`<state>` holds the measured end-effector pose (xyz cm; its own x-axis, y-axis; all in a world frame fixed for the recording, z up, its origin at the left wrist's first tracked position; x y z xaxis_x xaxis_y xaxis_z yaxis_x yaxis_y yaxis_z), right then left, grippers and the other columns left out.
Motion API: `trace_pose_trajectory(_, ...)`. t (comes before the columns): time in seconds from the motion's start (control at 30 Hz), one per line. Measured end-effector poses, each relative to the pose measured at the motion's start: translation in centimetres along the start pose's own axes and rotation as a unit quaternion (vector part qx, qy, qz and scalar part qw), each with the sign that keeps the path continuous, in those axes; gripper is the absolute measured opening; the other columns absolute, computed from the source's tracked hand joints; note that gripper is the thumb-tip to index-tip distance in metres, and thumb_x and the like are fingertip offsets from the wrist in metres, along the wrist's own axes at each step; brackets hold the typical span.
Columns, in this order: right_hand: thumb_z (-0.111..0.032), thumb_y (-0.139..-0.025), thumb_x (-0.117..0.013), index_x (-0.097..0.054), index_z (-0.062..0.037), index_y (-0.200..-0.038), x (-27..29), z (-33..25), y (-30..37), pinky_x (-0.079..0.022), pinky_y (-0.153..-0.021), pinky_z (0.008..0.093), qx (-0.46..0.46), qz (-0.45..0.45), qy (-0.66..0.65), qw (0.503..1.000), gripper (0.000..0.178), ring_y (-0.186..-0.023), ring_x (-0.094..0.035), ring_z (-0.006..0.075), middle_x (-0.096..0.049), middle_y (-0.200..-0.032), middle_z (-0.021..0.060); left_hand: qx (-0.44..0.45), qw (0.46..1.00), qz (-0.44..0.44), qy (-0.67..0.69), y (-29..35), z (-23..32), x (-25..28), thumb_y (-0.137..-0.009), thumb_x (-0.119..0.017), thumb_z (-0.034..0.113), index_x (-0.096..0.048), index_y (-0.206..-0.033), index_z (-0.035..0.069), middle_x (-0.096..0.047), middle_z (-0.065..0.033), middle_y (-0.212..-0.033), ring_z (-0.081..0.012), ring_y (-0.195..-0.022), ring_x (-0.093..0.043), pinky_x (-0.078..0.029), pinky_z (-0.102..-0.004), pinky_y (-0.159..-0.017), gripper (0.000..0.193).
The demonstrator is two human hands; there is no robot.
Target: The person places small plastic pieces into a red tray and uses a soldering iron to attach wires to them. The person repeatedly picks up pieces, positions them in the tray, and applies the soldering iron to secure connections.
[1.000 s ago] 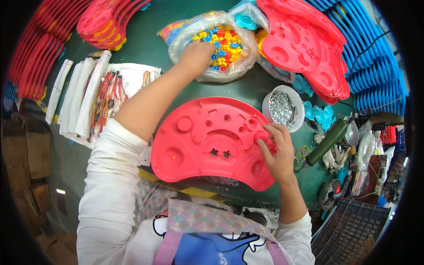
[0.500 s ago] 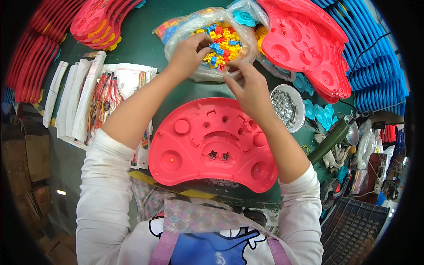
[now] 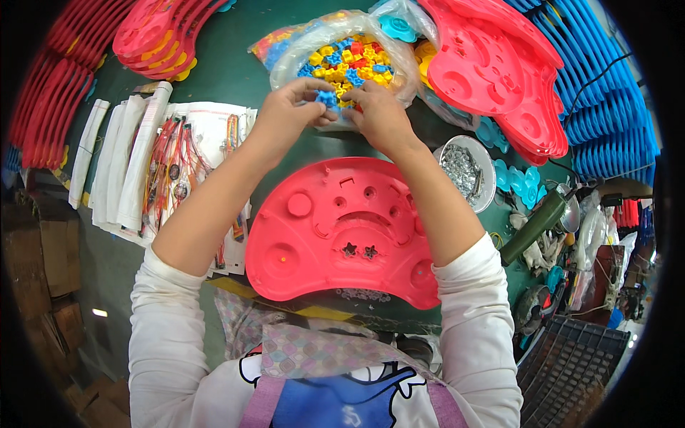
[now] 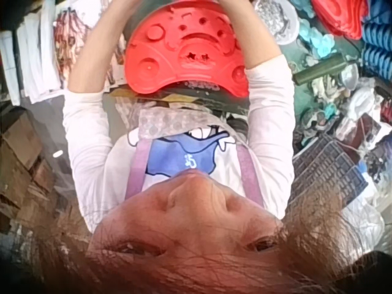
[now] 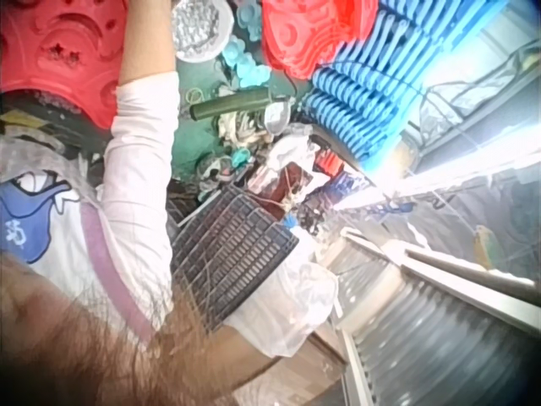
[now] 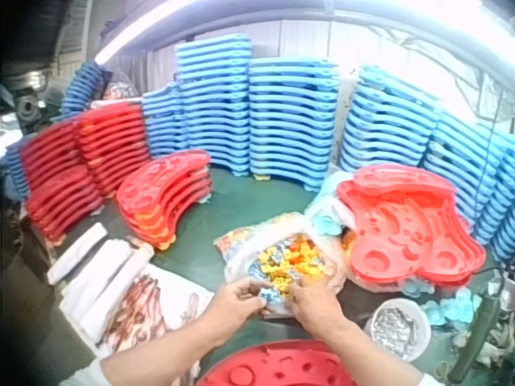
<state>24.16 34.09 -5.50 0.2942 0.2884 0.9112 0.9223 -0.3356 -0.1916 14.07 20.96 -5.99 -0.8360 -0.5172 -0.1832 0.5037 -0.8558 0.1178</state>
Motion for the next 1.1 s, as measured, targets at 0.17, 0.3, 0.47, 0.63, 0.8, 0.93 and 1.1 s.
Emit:
trace_pose_trajectory(0.17, -0.018, -0.085, -0.074, -0.074, -0.0065, -0.107, 0.3, 0.6, 0.1, -0.052, -0.091, 0.0439, -0.025, 0.094, -0.056, 0.994, 0.025, -0.105, -0.064, 0.0337, -0.066, -0.102, 0.0147, 0.063, 0.990, 0.010, 0.130, 2.1, -0.6, 0.2, -0.095, -0.055, -0.006, -0.059, -0.123, -0.004, -0.063, -0.0125, -0.116, -0.0212, -0.100, -0.069, -0.058, -0.0307, -0.089, 0.029)
trace_pose_trajectory(0.3, -0.025, -0.088, -0.073, -0.075, -0.0069, -0.105, 0.1, 1.2, -1.4, -0.052, -0.086, 0.0439, -0.029, 0.088, -0.025, 0.995, 0.025, -0.095, -0.065, 0.0342, -0.068, -0.100, 0.0130, 0.057, 0.985, -0.005, 0.161, 2.3, -0.8, 0.4, -0.096, -0.055, -0.004, -0.060, -0.124, -0.004, -0.063, -0.0135, -0.118, -0.0229, -0.104, -0.069, -0.057, -0.0311, -0.092, 0.028)
trace_pose_trajectory(0.47, -0.033, -0.085, -0.074, -0.076, -0.0095, -0.099, -0.9, -0.1, -2.8, -0.049, -0.086, 0.0465, 0.029, 0.038, 0.212, 0.976, 0.028, -0.097, -0.065, 0.0325, -0.070, -0.097, 0.0114, 0.071, 0.983, -0.012, 0.171, 3.2, -0.6, -0.8, -0.099, -0.057, 0.000, -0.058, -0.127, -0.005, -0.064, -0.0160, -0.121, -0.0247, -0.108, -0.069, -0.057, -0.0318, -0.095, 0.028)
trace_pose_trajectory(0.63, -0.028, -0.082, -0.076, -0.072, -0.0098, -0.107, 0.1, -0.9, -1.6, -0.049, -0.090, 0.0468, 0.068, 0.024, 0.125, 0.989, 0.031, -0.101, -0.065, 0.0334, -0.071, -0.096, 0.0120, 0.052, 0.994, -0.011, 0.094, 6.3, -0.3, -0.9, -0.100, -0.061, 0.005, -0.057, -0.127, -0.004, -0.070, -0.0147, -0.107, -0.0232, -0.098, -0.072, -0.060, -0.0329, -0.088, 0.030)
trace_pose_trajectory(0.8, -0.015, -0.084, -0.073, -0.072, -0.0078, -0.105, 0.4, 1.6, 0.1, -0.050, -0.088, 0.0453, 0.119, 0.074, 0.072, 0.987, 0.022, -0.097, -0.066, 0.0342, -0.070, -0.098, 0.0138, -0.017, 0.986, -0.065, -0.154, 9.6, -0.2, -3.7, -0.094, -0.069, 0.008, -0.060, -0.108, -0.001, -0.072, -0.0121, -0.101, -0.0169, -0.087, -0.072, -0.055, -0.0292, -0.077, 0.019)
trace_pose_trajectory(0.93, -0.010, -0.082, -0.076, -0.069, -0.0033, -0.101, 4.3, -2.6, 3.0, -0.054, -0.082, 0.0411, 0.071, 0.116, -0.189, 0.973, 0.021, -0.091, -0.068, 0.0342, -0.071, -0.095, 0.0139, -0.147, 0.894, -0.125, -0.404, 13.6, -0.1, -5.9, -0.085, -0.075, 0.007, -0.067, -0.102, 0.003, -0.068, -0.0094, -0.095, -0.0224, -0.087, -0.065, -0.053, -0.0341, -0.079, 0.019)
trace_pose_trajectory(1.1, -0.011, -0.080, -0.078, -0.067, -0.0044, -0.099, 4.4, -6.0, 14.7, -0.050, -0.089, 0.0415, 0.020, -0.171, -0.236, 0.956, 0.023, -0.087, -0.064, 0.0305, -0.070, -0.089, 0.0100, -0.213, 0.845, -0.168, -0.461, 15.3, -0.9, -7.0, -0.079, -0.077, 0.010, -0.068, -0.102, 0.005, -0.066, -0.0082, -0.094, -0.0288, -0.092, -0.058, -0.049, -0.0401, -0.082, 0.025)
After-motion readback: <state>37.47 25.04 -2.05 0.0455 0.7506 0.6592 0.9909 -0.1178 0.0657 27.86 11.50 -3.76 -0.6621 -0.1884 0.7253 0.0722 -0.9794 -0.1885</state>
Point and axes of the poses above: each hand's wrist, its own y-axis away from the middle knuckle, its own x-axis out of the back of the hand, z = x × y, the point moved 6 cm from there along -y, towards the middle knuckle
